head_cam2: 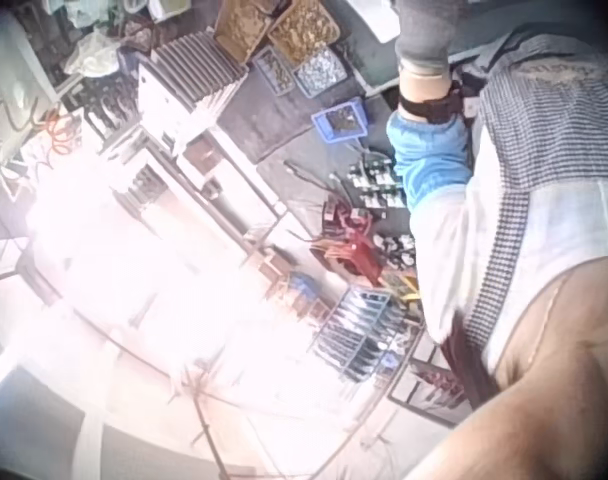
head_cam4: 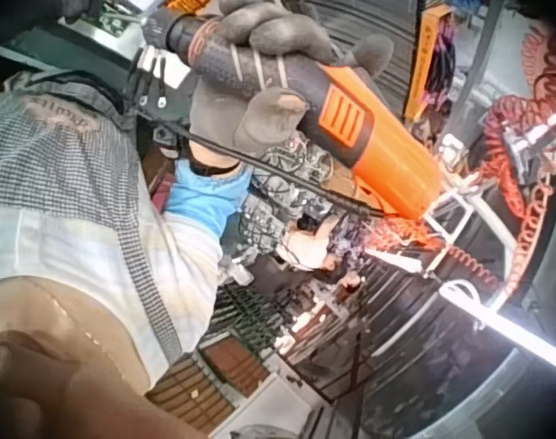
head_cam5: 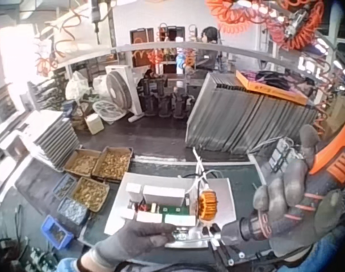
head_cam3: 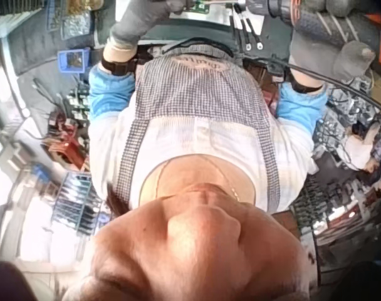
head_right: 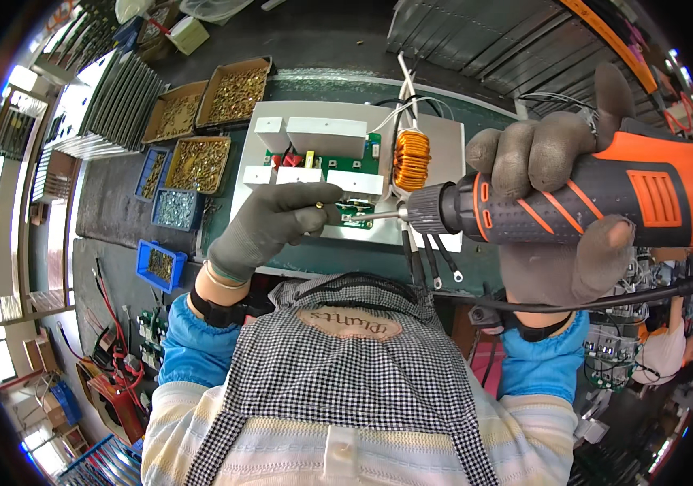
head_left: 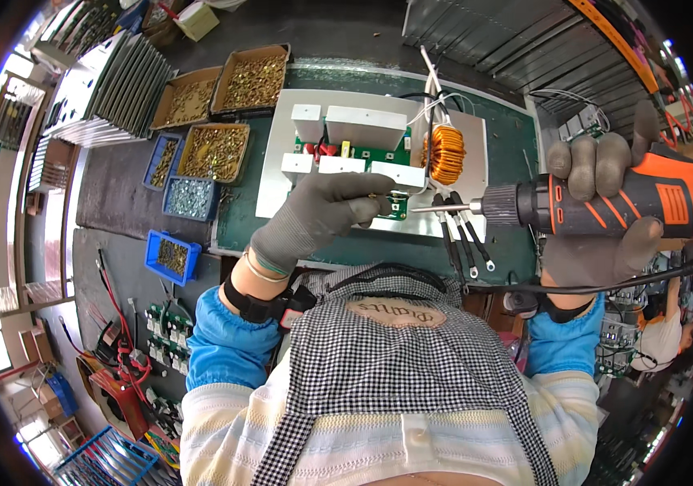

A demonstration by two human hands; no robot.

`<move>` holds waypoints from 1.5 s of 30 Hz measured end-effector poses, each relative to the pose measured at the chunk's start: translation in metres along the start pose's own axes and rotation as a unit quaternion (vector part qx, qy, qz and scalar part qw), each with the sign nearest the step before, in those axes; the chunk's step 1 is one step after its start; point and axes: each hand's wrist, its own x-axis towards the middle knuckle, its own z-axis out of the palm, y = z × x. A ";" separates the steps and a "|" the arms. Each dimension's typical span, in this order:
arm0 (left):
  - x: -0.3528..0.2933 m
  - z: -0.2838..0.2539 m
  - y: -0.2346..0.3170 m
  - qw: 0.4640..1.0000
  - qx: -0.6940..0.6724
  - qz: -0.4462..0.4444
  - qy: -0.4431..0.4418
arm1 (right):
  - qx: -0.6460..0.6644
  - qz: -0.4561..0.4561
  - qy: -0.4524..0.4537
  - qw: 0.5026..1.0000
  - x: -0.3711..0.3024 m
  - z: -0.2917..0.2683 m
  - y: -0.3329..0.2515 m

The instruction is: Assembling electronic components onto a metal plate and securing them with screws.

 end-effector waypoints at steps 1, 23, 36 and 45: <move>0.004 0.002 -0.002 1.000 -0.007 0.017 -0.012 | -0.049 -0.007 0.023 0.999 -0.002 0.002 -0.001; 0.016 0.003 -0.015 0.962 0.210 0.174 -0.013 | -0.083 0.026 0.202 0.976 -0.022 0.030 0.021; -0.018 -0.078 -0.049 0.986 0.156 -0.046 -0.036 | -0.129 0.069 0.220 0.964 -0.036 0.060 0.076; -0.032 -0.093 -0.083 0.977 -0.171 -0.116 -0.044 | -0.148 0.066 0.237 0.958 -0.045 0.079 0.116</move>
